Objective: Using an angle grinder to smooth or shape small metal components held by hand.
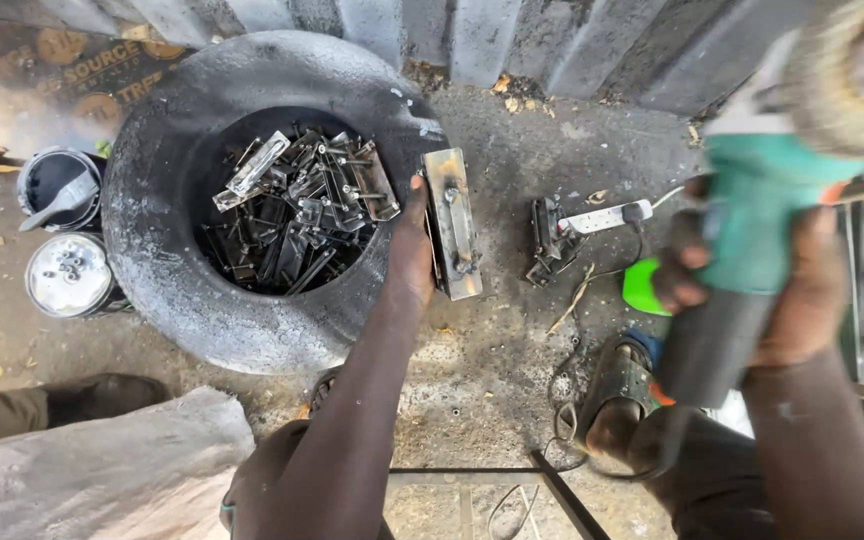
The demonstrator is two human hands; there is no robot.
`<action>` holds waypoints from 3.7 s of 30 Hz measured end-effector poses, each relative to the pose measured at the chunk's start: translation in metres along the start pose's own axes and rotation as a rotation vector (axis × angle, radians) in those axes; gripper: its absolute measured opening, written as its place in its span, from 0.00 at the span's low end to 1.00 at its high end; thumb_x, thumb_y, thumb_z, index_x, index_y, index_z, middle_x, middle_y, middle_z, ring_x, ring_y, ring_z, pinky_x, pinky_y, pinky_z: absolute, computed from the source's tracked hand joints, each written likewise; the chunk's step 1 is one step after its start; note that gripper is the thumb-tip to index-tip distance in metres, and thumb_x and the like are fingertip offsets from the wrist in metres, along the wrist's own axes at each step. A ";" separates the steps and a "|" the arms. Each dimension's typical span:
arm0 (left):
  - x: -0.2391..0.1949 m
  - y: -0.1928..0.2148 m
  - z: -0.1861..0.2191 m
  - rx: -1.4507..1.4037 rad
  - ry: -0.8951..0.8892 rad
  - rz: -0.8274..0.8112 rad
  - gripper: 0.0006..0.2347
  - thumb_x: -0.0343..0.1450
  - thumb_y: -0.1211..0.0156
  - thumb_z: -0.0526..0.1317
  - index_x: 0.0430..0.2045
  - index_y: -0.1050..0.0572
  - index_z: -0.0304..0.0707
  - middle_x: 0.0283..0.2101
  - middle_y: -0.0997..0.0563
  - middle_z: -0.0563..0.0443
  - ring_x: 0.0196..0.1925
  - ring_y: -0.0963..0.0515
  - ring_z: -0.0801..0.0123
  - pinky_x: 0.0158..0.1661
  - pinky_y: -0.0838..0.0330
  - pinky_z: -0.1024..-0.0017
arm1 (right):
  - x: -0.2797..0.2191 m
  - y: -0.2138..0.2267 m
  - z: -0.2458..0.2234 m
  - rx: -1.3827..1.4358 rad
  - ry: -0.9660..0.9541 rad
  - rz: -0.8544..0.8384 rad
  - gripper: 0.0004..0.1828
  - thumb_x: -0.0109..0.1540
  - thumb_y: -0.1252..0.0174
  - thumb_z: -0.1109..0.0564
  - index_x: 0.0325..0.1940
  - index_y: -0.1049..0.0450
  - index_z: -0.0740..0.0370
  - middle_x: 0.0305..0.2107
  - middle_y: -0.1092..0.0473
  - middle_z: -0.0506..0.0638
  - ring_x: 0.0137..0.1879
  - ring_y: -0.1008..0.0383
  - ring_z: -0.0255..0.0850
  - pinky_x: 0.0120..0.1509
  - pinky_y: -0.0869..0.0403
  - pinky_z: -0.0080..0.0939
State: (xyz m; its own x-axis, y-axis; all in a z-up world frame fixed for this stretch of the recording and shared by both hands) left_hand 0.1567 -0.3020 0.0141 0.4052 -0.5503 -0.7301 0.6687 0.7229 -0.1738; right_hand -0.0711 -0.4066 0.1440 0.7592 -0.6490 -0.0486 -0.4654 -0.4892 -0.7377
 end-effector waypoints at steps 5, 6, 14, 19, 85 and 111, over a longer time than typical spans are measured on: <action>0.002 -0.003 0.008 -0.008 -0.056 -0.013 0.30 0.72 0.61 0.57 0.67 0.38 0.40 0.71 0.36 0.39 0.73 0.38 0.48 0.69 0.41 0.53 | 0.009 0.044 0.063 -0.013 -0.238 0.254 0.36 0.60 0.41 0.30 0.59 0.31 0.59 0.33 0.27 0.56 0.28 0.27 0.46 0.32 0.25 0.43; 0.001 -0.001 0.013 0.086 -0.079 0.034 0.34 0.70 0.60 0.59 0.71 0.45 0.43 0.77 0.46 0.47 0.80 0.52 0.55 0.74 0.57 0.54 | 0.011 0.048 0.069 -0.011 -0.252 0.299 0.32 0.64 0.44 0.34 0.57 0.31 0.63 0.34 0.26 0.61 0.30 0.24 0.51 0.34 0.23 0.45; 0.025 0.004 -0.013 -0.181 -0.012 0.095 0.18 0.82 0.71 0.46 0.56 0.30 0.41 0.44 0.21 0.44 0.41 0.18 0.60 0.39 0.16 0.69 | 0.006 0.050 0.091 0.067 -0.218 0.257 0.31 0.61 0.36 0.36 0.54 0.29 0.65 0.34 0.25 0.60 0.35 0.23 0.51 0.40 0.23 0.43; -0.002 0.008 0.001 -0.300 -0.130 0.230 0.20 0.77 0.55 0.54 0.46 0.21 0.39 0.45 0.19 0.43 0.51 0.19 0.62 0.60 0.27 0.60 | -0.010 0.068 0.115 -0.092 -0.343 0.439 0.33 0.66 0.50 0.33 0.47 0.28 0.68 0.28 0.28 0.64 0.30 0.21 0.54 0.34 0.20 0.49; 0.026 0.051 0.011 -0.261 -0.354 0.017 0.13 0.77 0.47 0.49 0.41 0.25 0.38 0.38 0.18 0.41 0.41 0.17 0.61 0.49 0.21 0.60 | -0.018 0.042 0.133 -0.851 -0.547 0.316 0.32 0.54 0.31 0.59 0.59 0.35 0.70 0.28 0.25 0.63 0.36 0.19 0.56 0.47 0.22 0.57; 0.023 0.026 0.001 -0.269 -0.290 -0.093 0.16 0.78 0.49 0.48 0.46 0.27 0.30 0.35 0.21 0.41 0.40 0.17 0.60 0.49 0.21 0.61 | -0.013 0.045 0.140 -1.035 -0.506 0.364 0.42 0.49 0.31 0.51 0.65 0.38 0.60 0.50 0.28 0.68 0.59 0.26 0.70 0.57 0.27 0.71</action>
State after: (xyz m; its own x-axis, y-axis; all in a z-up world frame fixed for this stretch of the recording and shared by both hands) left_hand 0.1842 -0.2962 -0.0072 0.5355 -0.6859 -0.4927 0.5397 0.7267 -0.4251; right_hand -0.0386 -0.3386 0.0170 0.4929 -0.6573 -0.5700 -0.6574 -0.7106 0.2510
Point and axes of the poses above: each hand's wrist, its own x-axis towards the middle knuckle, its own y-axis out of the back of the hand, z = x × y, the point moved 7 cm from there along x, towards the middle knuckle
